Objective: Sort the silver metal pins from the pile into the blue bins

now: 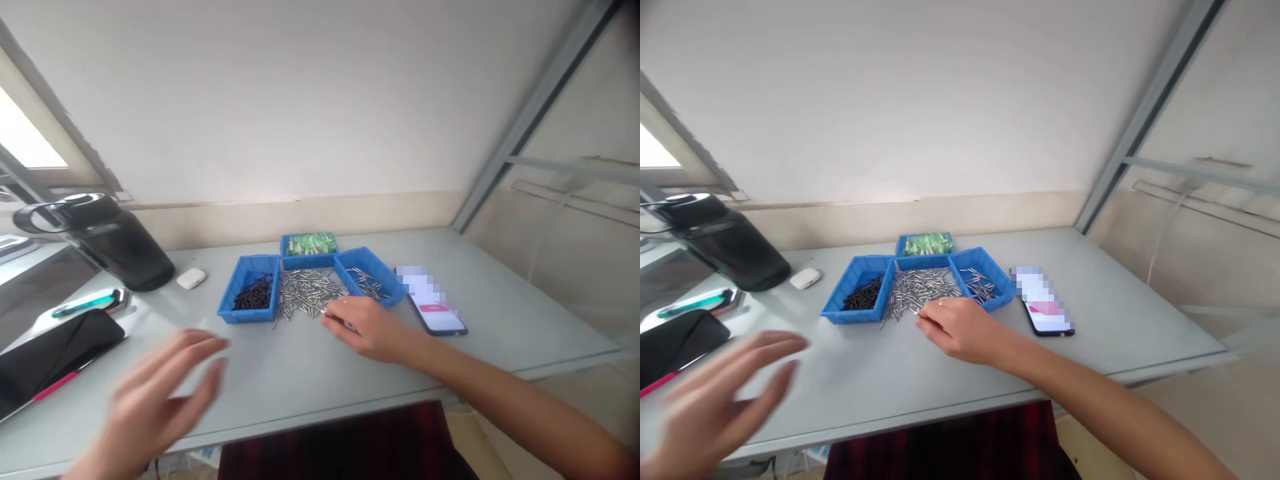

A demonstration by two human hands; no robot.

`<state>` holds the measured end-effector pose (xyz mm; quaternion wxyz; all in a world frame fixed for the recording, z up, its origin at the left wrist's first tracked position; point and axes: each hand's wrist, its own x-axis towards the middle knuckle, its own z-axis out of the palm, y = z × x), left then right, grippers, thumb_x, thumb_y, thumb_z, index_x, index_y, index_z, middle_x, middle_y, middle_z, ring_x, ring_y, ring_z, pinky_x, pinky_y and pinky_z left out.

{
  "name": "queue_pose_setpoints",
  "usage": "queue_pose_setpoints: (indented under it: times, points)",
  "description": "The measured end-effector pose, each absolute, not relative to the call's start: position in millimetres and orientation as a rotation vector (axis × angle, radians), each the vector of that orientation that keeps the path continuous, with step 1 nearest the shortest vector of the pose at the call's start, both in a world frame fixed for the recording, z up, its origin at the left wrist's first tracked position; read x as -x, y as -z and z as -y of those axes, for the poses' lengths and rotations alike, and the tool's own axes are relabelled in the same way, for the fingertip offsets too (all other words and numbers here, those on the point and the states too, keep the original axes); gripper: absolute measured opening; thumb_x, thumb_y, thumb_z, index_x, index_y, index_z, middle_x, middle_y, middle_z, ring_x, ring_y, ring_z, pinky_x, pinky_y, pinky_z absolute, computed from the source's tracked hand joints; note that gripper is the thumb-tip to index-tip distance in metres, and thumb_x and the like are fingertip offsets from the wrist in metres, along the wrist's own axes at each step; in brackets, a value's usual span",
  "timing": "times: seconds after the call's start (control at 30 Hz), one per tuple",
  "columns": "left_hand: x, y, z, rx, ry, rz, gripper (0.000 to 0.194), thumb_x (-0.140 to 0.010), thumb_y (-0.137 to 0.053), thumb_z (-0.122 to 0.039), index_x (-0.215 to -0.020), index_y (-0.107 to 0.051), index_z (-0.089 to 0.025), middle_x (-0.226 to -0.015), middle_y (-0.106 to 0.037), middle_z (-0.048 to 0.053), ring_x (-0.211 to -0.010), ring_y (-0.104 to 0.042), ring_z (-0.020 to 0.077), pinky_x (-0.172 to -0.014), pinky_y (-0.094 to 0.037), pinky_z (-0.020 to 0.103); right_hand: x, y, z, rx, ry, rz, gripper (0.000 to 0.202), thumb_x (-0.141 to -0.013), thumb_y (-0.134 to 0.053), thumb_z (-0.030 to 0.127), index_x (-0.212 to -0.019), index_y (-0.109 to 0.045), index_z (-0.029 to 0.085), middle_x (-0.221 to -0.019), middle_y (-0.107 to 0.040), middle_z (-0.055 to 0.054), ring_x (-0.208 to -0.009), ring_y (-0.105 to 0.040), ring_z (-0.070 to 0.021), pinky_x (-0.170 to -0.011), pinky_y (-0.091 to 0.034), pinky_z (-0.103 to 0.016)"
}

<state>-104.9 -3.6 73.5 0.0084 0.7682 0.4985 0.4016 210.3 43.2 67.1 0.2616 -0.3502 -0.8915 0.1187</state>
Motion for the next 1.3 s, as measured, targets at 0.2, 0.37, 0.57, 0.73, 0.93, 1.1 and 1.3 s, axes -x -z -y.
queue_pose_setpoints:
  times: [0.2, 0.37, 0.57, 0.73, 0.93, 1.1, 1.3]
  points:
    - [15.0, -64.1, -48.6, -2.321, -1.02, -1.12, 0.017, -0.091, -0.048, -0.032, -0.094, -0.062, -0.023, -0.07, -0.063, 0.001, -0.062, -0.058, 0.0126, -0.057, -0.047, 0.023, -181.2, -65.0, -60.7, 0.837, -0.435, 2.269, 0.024, -0.096, -0.043, 0.028, -0.073, -0.046, 0.021, -0.067, -0.053, 0.003, -0.059, -0.047, -0.0106, -0.057, -0.035, -0.024]
    - [13.8, -47.9, -56.6, -2.213, -0.953, -1.079, 0.02, -0.092, -0.047, -0.034, -0.087, -0.058, -0.018, -0.069, -0.06, -0.001, -0.059, -0.052, 0.0101, -0.055, -0.042, 0.021, -181.2, -43.7, -66.9, 0.802, -0.446, 2.333, 0.025, -0.095, -0.044, 0.026, -0.071, -0.043, 0.021, -0.066, -0.053, 0.003, -0.058, -0.046, -0.0105, -0.056, -0.034, -0.024]
    - [7.2, -50.5, -59.1, -2.225, -0.916, -1.06, 0.017, -0.089, -0.049, -0.029, -0.076, -0.053, -0.018, -0.066, -0.057, -0.002, -0.058, -0.05, 0.0093, -0.054, -0.038, 0.02, -184.6, -38.4, -68.1, 0.818, -0.345, 2.36, 0.024, -0.094, -0.043, 0.024, -0.07, -0.041, 0.021, -0.065, -0.053, 0.002, -0.057, -0.047, -0.0108, -0.055, -0.034, -0.024]
    - [4.8, -43.1, -55.5, -2.271, -0.893, -0.987, 0.012, -0.084, -0.05, -0.022, -0.073, -0.048, -0.019, -0.058, -0.049, -0.005, -0.052, -0.044, 0.0074, -0.051, -0.035, 0.019, -187.7, -36.0, -69.6, 0.642, -0.096, 2.422, 0.024, -0.093, -0.041, 0.022, -0.069, -0.045, 0.021, -0.062, -0.055, 0.0, -0.058, -0.05, -0.0119, -0.057, -0.036, -0.025]
    - [9.1, -31.9, -49.0, -2.37, -0.712, -0.864, 0.019, -0.085, -0.045, -0.017, -0.068, -0.038, -0.018, -0.054, -0.037, -0.007, -0.048, -0.033, 0.0053, -0.046, -0.028, 0.018, -194.5, -30.1, -75.9, 0.406, 0.164, 2.517, 0.03, -0.093, -0.042, 0.026, -0.064, -0.049, 0.02, -0.055, -0.052, 0.002, -0.054, -0.047, -0.0117, -0.053, -0.033, -0.027]
    - [13.1, -33.2, -56.4, -2.536, -0.725, -0.783, 0.022, -0.09, -0.04, -0.016, -0.068, -0.041, -0.018, -0.055, -0.039, -0.006, -0.047, -0.036, 0.0057, -0.047, -0.029, 0.019, -200.5, -31.2, -79.5, 0.44, 0.167, 2.534, 0.027, -0.094, -0.044, 0.027, -0.07, -0.054, 0.019, -0.058, -0.054, 0.002, -0.056, -0.049, -0.0115, -0.054, -0.034, -0.027]
    - [13.4, -29.7, -65.9, -2.674, -0.869, -0.671, 0.022, -0.09, -0.041, -0.015, -0.067, -0.04, -0.019, -0.055, -0.041, -0.005, -0.048, -0.039, 0.0082, -0.047, -0.029, 0.024, -196.1, -37.1, -73.7, 0.443, -0.03, 2.484, 0.023, -0.093, -0.04, 0.023, -0.073, -0.052, 0.018, -0.058, -0.053, 0.001, -0.055, -0.048, -0.0115, -0.053, -0.037, -0.025]
